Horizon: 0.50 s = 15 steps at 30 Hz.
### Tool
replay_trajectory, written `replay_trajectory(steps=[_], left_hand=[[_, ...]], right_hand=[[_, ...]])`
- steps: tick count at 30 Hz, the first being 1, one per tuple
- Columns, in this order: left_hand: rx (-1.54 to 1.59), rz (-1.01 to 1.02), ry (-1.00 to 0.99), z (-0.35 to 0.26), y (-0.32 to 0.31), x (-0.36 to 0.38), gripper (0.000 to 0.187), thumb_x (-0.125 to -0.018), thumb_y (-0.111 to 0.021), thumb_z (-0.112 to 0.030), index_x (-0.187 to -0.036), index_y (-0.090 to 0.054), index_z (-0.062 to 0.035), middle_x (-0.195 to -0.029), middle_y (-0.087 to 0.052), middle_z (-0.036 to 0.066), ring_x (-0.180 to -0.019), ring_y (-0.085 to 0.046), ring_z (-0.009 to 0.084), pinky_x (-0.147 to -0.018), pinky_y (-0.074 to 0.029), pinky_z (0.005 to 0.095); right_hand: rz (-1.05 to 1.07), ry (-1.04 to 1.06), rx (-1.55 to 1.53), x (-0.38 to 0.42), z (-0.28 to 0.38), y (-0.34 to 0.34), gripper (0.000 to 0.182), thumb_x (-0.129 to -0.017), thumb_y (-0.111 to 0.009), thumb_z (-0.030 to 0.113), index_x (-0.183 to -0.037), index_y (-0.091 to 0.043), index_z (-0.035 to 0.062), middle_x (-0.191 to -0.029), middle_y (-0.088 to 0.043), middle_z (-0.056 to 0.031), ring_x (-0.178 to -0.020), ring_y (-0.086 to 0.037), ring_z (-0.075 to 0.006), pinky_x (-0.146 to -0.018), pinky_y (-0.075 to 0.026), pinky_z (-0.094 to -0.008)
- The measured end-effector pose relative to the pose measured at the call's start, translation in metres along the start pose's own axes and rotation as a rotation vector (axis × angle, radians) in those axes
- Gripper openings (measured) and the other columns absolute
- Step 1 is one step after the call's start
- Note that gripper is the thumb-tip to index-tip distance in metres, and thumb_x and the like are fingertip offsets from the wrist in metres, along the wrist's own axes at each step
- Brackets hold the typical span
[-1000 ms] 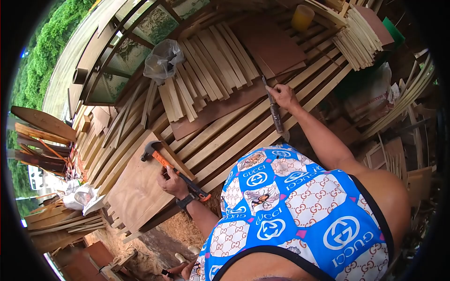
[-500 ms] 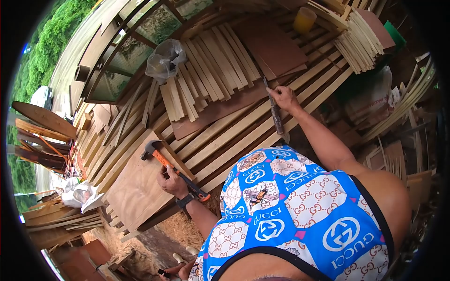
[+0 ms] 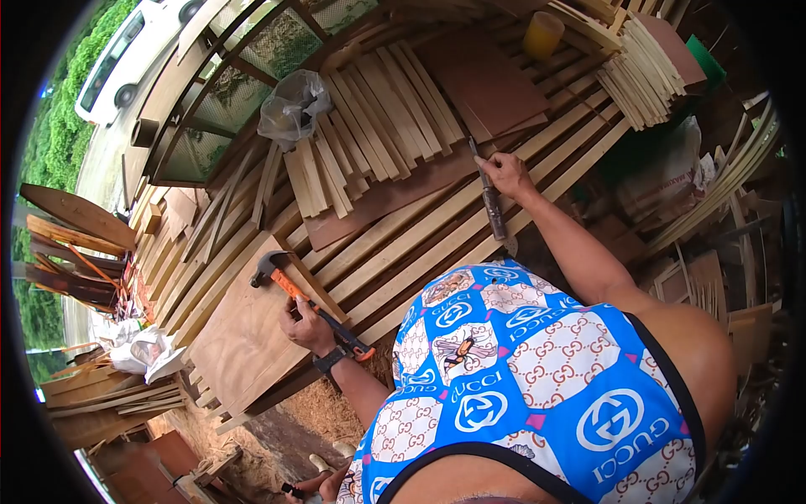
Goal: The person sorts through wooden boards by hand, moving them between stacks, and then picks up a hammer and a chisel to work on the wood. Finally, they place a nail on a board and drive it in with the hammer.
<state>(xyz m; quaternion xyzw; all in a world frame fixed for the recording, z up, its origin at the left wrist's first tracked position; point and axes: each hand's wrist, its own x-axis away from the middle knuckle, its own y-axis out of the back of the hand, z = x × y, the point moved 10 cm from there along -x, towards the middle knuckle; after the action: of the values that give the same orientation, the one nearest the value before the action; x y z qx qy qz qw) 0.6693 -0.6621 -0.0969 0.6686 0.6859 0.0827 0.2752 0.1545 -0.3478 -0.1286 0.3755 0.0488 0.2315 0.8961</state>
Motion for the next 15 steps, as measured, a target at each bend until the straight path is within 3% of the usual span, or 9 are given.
replay_trajectory(steps=[15], left_hand=[[0.073, 0.016, 0.052, 0.0014, -0.0021, 0.0006, 0.023, -0.095, -0.069, -0.016, -0.105, -0.070, 0.0042, -0.092, -0.070, 0.013, -0.084, -0.065, 0.0233, -0.077, -0.052, 0.0367]], right_hand=[[-0.022, 0.032, -0.058, 0.0027, -0.0036, -0.0013, 0.034, -0.084, -0.075, 0.034, -0.084, -0.072, 0.0000, -0.079, -0.072, -0.0176, -0.077, -0.071, -0.0317, -0.074, -0.054, -0.0405]])
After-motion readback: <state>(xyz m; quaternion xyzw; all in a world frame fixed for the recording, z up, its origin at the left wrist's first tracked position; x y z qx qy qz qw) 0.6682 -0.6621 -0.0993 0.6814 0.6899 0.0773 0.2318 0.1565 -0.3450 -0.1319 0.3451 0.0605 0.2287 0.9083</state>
